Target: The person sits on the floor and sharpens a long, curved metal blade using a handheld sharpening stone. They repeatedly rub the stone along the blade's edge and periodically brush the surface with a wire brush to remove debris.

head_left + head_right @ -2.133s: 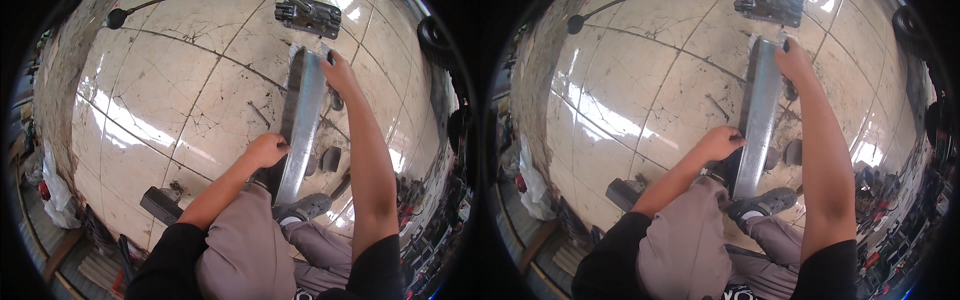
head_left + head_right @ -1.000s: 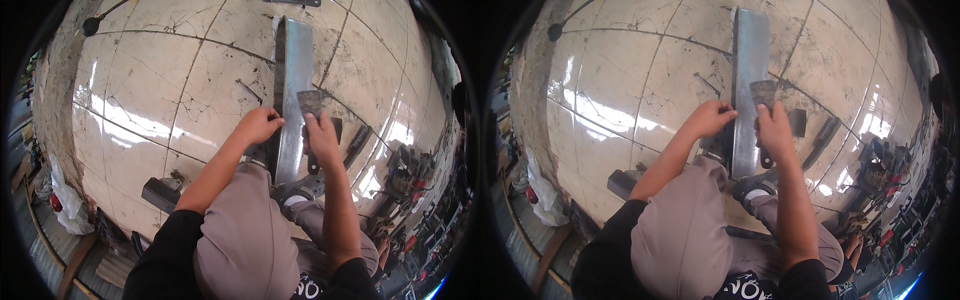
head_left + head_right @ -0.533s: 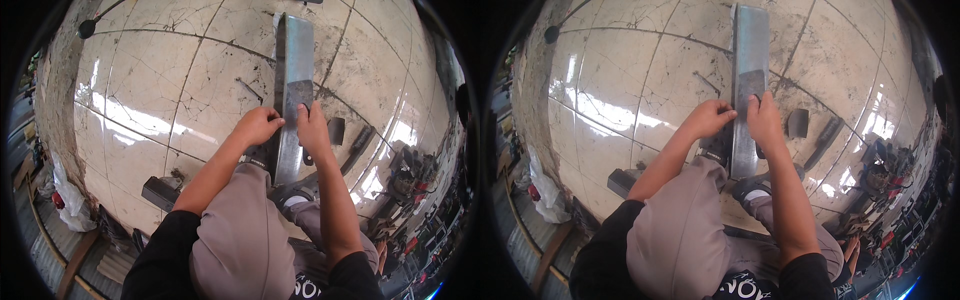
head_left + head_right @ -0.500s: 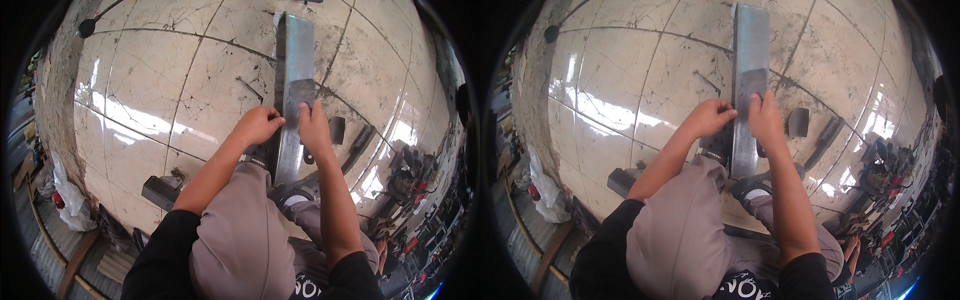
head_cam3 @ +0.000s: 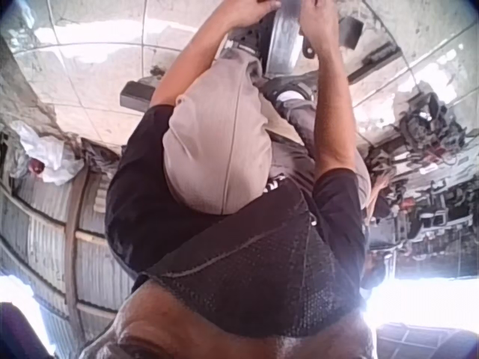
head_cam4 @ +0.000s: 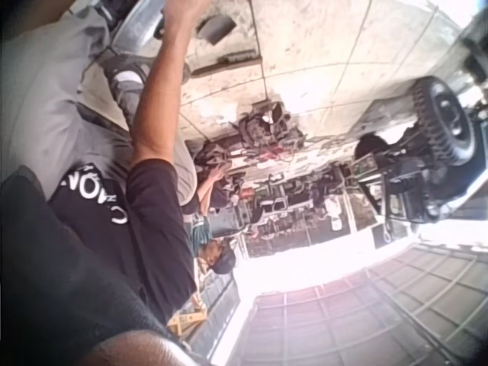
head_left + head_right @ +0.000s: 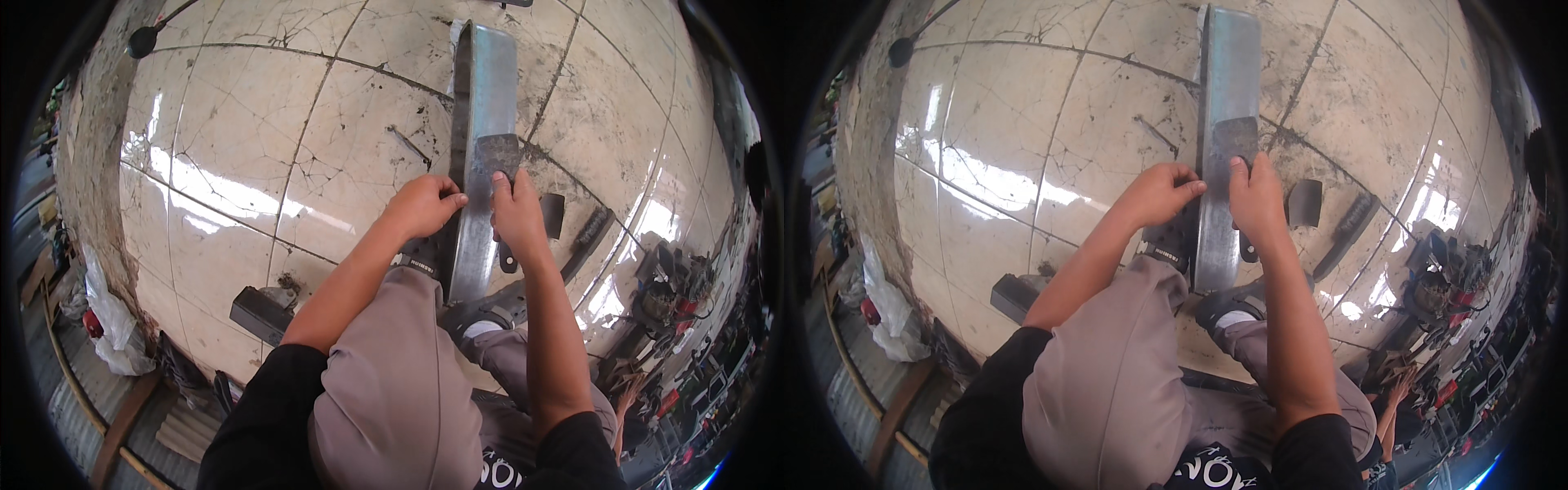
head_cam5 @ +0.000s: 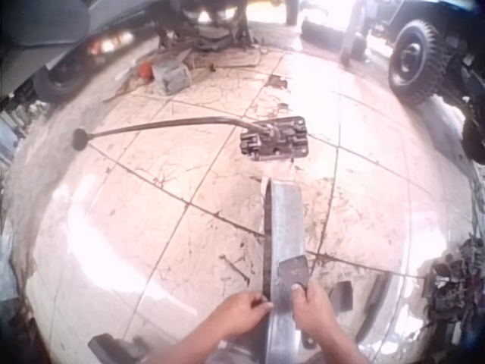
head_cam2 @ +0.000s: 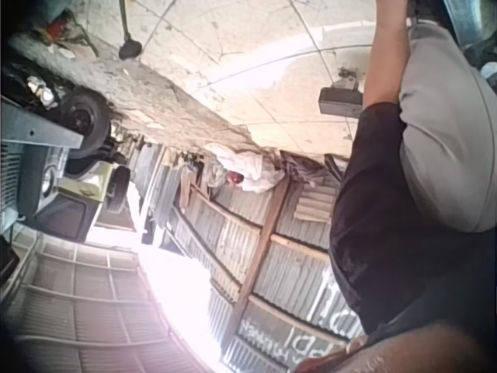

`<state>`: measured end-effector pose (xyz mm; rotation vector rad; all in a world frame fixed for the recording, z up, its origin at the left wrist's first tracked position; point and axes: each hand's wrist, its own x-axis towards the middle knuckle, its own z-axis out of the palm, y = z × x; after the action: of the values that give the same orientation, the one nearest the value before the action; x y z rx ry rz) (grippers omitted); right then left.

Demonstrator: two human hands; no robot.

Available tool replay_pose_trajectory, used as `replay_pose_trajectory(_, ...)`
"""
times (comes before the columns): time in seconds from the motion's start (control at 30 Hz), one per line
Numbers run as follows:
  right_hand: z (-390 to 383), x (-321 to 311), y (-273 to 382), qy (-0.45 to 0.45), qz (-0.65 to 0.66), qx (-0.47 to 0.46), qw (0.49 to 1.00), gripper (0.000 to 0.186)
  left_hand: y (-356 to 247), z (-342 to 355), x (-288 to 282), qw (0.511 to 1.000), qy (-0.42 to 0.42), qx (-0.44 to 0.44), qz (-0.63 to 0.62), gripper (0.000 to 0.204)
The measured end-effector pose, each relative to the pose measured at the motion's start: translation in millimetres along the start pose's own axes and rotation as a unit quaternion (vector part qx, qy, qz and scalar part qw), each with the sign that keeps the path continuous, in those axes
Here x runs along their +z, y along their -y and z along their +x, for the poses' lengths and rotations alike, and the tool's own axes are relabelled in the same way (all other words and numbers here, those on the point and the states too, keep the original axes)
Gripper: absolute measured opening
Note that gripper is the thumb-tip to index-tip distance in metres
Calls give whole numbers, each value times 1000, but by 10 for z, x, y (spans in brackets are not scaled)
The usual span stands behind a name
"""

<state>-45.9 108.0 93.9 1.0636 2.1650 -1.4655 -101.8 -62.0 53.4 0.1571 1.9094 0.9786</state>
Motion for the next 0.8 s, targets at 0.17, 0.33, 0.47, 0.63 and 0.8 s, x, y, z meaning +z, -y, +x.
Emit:
replay_pose_trajectory(0.17, 3, -10, -174, -99, -30, -72, 992, 30, 5, -23, 33, 1000, -22, 20, -6, 34)
replay_pose_trajectory(0.33, -74, 86, -100, -107, -134, -112, 979, 30, -17, -21, -14, 1000, 0, 1, -1, 34)
replay_pose_trajectory(0.47, -110, 105, -17, -140, -80, -107, 981, 28, -8, -40, -2, 1000, -2, -17, 2, 33)
replay_pose_trajectory(0.63, -31, 88, -84, -101, -77, -121, 985, 27, 31, -21, 19, 1000, -8, -10, 4, 33)
replay_pose_trajectory(0.8, -1, 85, -109, -61, -121, -100, 986, 29, -7, -20, 5, 1000, 3, -8, 2, 34)
